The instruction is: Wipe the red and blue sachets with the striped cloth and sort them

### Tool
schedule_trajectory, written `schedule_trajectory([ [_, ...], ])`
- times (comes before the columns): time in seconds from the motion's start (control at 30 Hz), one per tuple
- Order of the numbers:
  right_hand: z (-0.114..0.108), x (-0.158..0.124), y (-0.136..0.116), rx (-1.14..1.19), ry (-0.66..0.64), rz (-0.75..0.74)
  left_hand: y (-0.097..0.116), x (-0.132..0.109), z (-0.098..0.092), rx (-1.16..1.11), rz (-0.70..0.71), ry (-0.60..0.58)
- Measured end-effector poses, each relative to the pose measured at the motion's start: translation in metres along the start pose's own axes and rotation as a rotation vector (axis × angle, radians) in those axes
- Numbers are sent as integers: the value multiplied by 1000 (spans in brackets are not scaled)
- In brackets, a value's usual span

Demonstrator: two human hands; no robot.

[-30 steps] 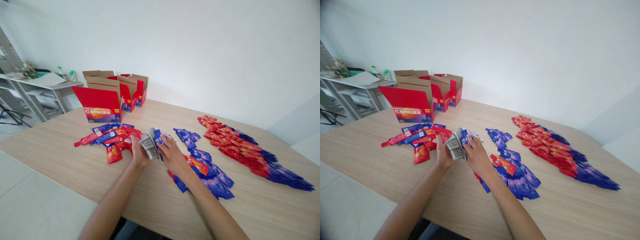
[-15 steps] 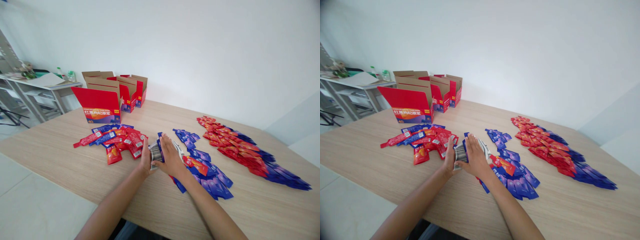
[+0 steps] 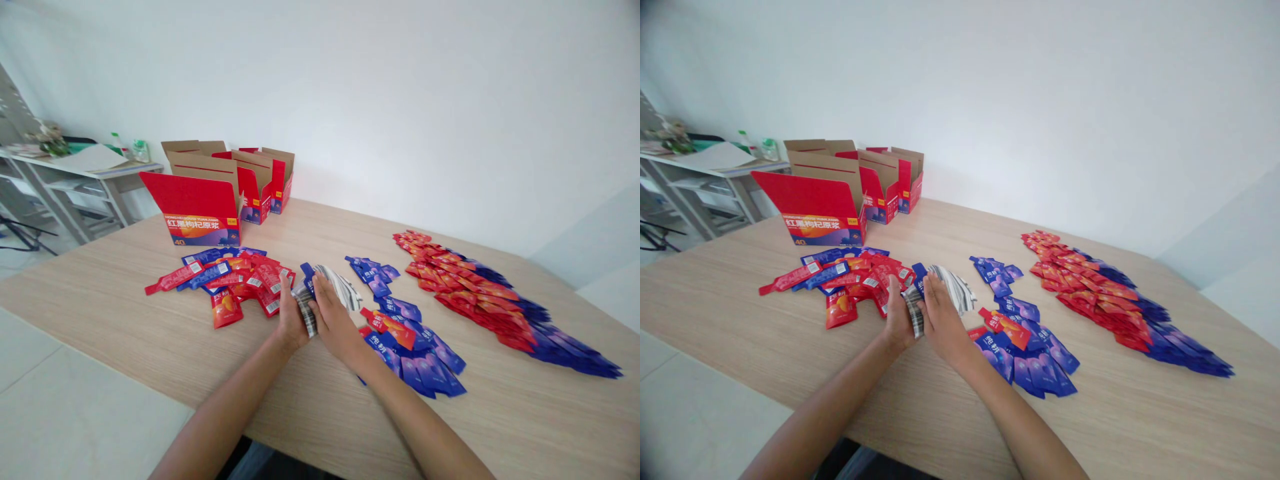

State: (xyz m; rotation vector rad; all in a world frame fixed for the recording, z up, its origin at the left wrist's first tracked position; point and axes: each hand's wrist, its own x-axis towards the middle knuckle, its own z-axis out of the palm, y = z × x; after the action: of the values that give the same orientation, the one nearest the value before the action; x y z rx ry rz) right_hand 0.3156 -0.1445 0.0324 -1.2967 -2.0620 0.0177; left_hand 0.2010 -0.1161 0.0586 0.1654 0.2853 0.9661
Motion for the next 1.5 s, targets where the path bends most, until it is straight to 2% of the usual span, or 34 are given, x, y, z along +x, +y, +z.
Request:
schedule_trajectory([
  [0.1, 10, -5, -10, 26, -3, -9, 13, 1, 1, -3, 78, 74],
  [0.23, 15, -10, -21, 23, -12, -22, 24, -1, 2, 35, 84, 127],
  [0.43, 7, -3, -19, -67, 3, 5, 10, -2, 4, 77, 35, 53],
  [0.6, -9, 6, -12, -204, -84, 31, -5, -1, 4, 85, -58, -20],
  [0.7, -10, 7, -9, -219, -109, 67, -6, 0, 3, 70, -75, -30],
  [0.9, -13, 8, -12, -253, -29, 142, 1, -1, 4, 52, -54, -51],
  [1.1, -34, 13, -34, -470, -220, 235, 5, -1, 5, 62, -28, -48],
  [1.23, -43, 13, -45, -561, -357, 218, 13, 0, 6, 40, 43, -5],
  [1.33, -50, 12, -50, -598, -460, 187, 19, 1, 4, 26, 85, -26],
  [1.5, -70, 12, -50, -557, -543, 133, 19, 0, 2, 24, 33, -80],
])
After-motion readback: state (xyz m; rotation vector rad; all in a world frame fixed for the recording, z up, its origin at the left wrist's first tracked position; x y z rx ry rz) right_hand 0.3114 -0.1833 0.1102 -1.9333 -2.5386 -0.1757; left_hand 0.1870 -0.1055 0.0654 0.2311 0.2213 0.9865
